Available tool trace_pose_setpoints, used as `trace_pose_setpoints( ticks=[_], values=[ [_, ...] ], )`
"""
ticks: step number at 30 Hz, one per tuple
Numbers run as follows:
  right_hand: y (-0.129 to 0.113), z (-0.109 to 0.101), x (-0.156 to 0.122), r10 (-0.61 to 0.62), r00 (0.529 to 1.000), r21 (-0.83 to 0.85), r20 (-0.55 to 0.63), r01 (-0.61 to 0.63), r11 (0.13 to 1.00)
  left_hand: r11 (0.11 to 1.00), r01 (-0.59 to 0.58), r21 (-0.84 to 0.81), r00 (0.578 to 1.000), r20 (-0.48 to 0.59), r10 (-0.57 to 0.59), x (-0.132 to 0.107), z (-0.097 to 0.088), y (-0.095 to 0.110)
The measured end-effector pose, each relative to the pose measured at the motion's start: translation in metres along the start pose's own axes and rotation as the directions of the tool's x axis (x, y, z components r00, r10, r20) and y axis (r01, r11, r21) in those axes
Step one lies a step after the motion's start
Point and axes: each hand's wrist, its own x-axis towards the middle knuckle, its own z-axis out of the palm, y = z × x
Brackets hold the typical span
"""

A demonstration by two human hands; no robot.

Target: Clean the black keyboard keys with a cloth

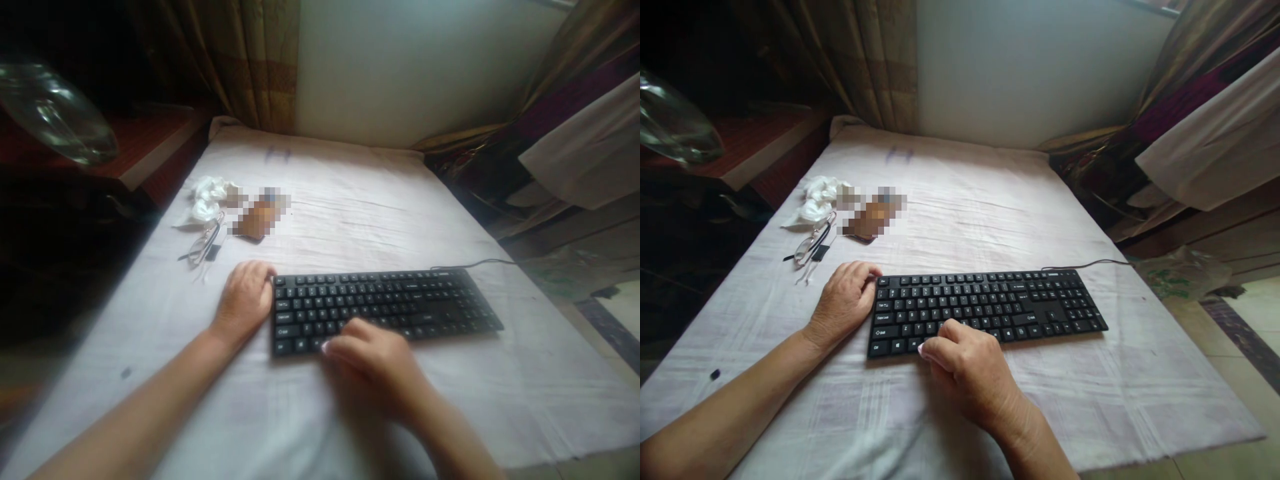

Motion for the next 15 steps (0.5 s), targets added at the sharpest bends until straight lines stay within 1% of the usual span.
trace_pose_setpoints(
  ticks=[4, 8, 11, 15],
  values=[
    [0.025, -0.011, -0.023, 0.100, 0.994, 0.001, -0.050, -0.100, 0.995, 0.998, 0.025, 0.053, 1.000, -0.016, -0.024, -0.001, -0.003, 0.001],
    [0.040, -0.022, -0.036, 0.175, 0.978, 0.005, -0.111, -0.175, 0.984, 0.999, 0.040, 0.023, 0.999, 0.026, -0.040, -0.006, -0.008, 0.000],
    [0.039, -0.023, -0.033, 0.189, 0.973, 0.047, -0.130, -0.185, 0.982, 0.998, 0.051, -0.025, 0.998, 0.034, -0.050, -0.011, -0.011, -0.002],
    [0.030, -0.015, -0.013, 0.164, 0.971, 0.106, -0.174, -0.147, 0.983, 0.996, 0.064, -0.067, 0.998, 0.026, -0.062, -0.015, -0.010, -0.003]
  ],
)
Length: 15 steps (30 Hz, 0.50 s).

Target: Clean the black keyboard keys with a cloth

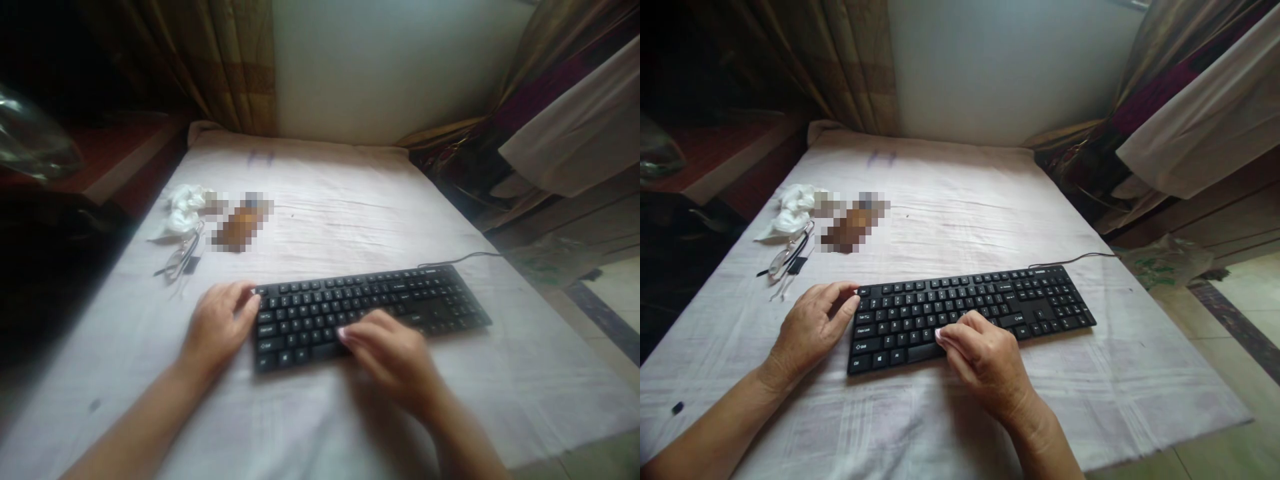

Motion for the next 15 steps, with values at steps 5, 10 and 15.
trace_pose_setpoints(
  ticks=[5, 10, 15],
  values=[
    [-0.002, 0.014, 0.019, -0.017, 0.999, -0.115, -0.032, 0.013, 0.993, 1.000, -0.008, -0.017, 1.000, -0.024, 0.007, 0.000, 0.002, -0.001],
    [-0.002, 0.012, 0.015, -0.025, 0.998, -0.084, 0.060, 0.030, 0.996, 0.999, -0.032, -0.020, 0.999, -0.006, 0.032, 0.001, 0.004, -0.003],
    [-0.007, 0.007, 0.020, -0.002, 0.992, -0.084, 0.129, 0.013, 0.996, 0.999, -0.042, -0.022, 0.999, 0.003, 0.042, 0.003, 0.005, -0.003]
  ],
)
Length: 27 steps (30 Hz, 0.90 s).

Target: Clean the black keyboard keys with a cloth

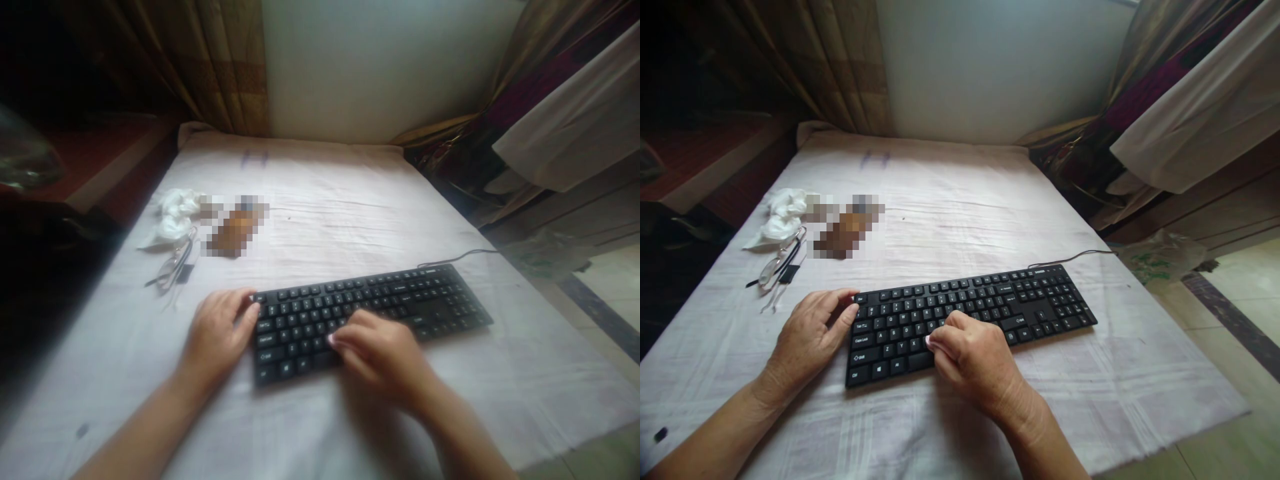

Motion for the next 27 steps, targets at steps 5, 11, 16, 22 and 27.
trace_pose_setpoints(
  ticks=[5, 11, 16, 22, 27],
  values=[
    [-0.004, 0.005, 0.019, 0.039, 0.996, -0.068, -0.080, -0.044, 0.997, 1.000, -0.015, -0.005, 1.000, 0.004, 0.015, 0.000, 0.000, -0.001],
    [-0.004, 0.011, 0.013, 0.064, 0.997, -0.087, -0.044, -0.068, 0.994, 1.000, -0.004, -0.019, 1.000, -0.004, 0.004, 0.000, -0.001, 0.001],
    [-0.006, 0.006, 0.004, 0.059, 0.998, -0.100, -0.015, -0.060, 0.993, 1.000, 0.003, -0.028, 1.000, -0.015, -0.003, 0.000, 0.000, 0.000],
    [-0.013, 0.006, 0.018, 0.032, 0.998, -0.072, -0.058, -0.036, 0.997, 0.999, -0.006, -0.039, 1.000, -0.027, 0.005, 0.000, 0.001, -0.001],
    [-0.017, 0.019, 0.028, 0.037, 0.997, -0.135, -0.070, -0.047, 0.990, 0.999, -0.005, -0.044, 1.000, -0.015, 0.005, 0.000, 0.001, 0.000]
  ],
)
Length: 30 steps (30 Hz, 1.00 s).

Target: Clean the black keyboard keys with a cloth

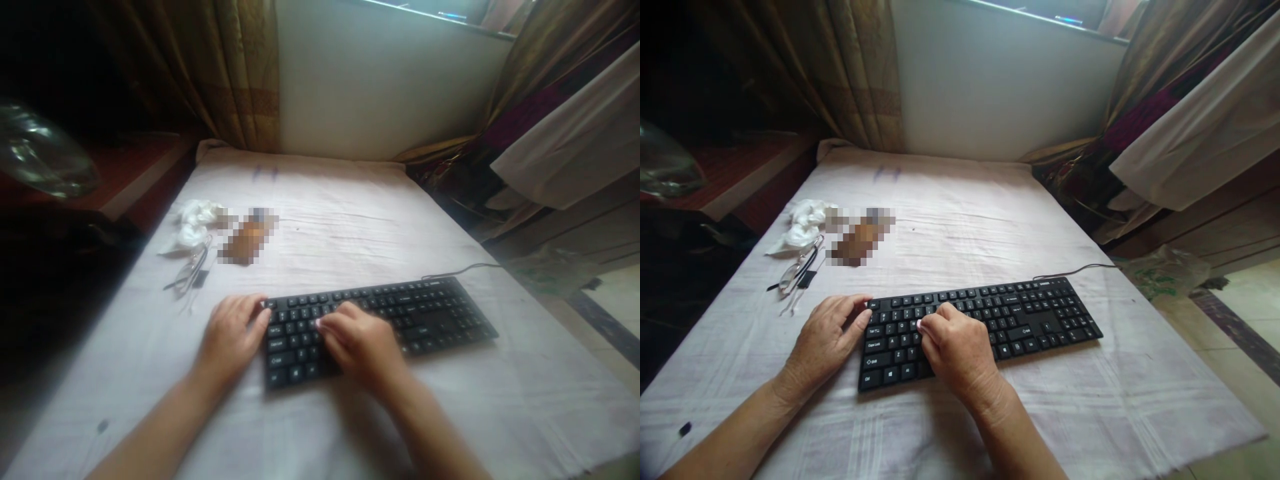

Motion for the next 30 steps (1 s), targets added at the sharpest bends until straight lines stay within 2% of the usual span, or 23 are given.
trace_pose_setpoints(
  ticks=[6, 13, 16, 18, 20, 24, 30],
  values=[
    [-0.001, 0.002, -0.014, 0.002, 1.000, 0.036, 0.001, -0.002, 0.999, 1.000, -0.003, -0.005, 1.000, 0.005, 0.003, 0.000, 0.000, 0.000],
    [-0.004, -0.010, -0.019, 0.036, 0.994, 0.052, 0.107, -0.042, 0.998, 1.000, -0.007, -0.012, 1.000, 0.010, 0.007, 0.001, 0.001, -0.001],
    [-0.007, -0.009, -0.010, -0.009, 0.999, 0.093, 0.046, 0.005, 0.996, 1.000, -0.012, -0.007, 1.000, 0.009, 0.012, 0.001, 0.001, -0.002],
    [-0.009, -0.003, 0.000, -0.025, 0.999, 0.109, -0.027, 0.028, 0.994, 1.000, -0.017, -0.003, 1.000, 0.004, 0.017, 0.001, 0.001, -0.002],
    [-0.010, 0.005, 0.008, -0.020, 0.999, 0.080, -0.046, 0.023, 0.997, 1.000, -0.025, -0.003, 1.000, 0.004, 0.025, 0.001, 0.000, -0.002],
    [-0.011, 0.013, 0.013, -0.011, 1.000, 0.024, 0.016, 0.010, 1.000, 0.999, -0.037, -0.004, 0.999, 0.009, 0.037, 0.001, 0.000, -0.002],
    [-0.011, 0.000, 0.000, -0.001, 0.990, 0.047, 0.141, -0.006, 0.999, 0.999, -0.034, -0.008, 0.999, -0.001, 0.034, 0.000, 0.001, -0.002]
  ],
)
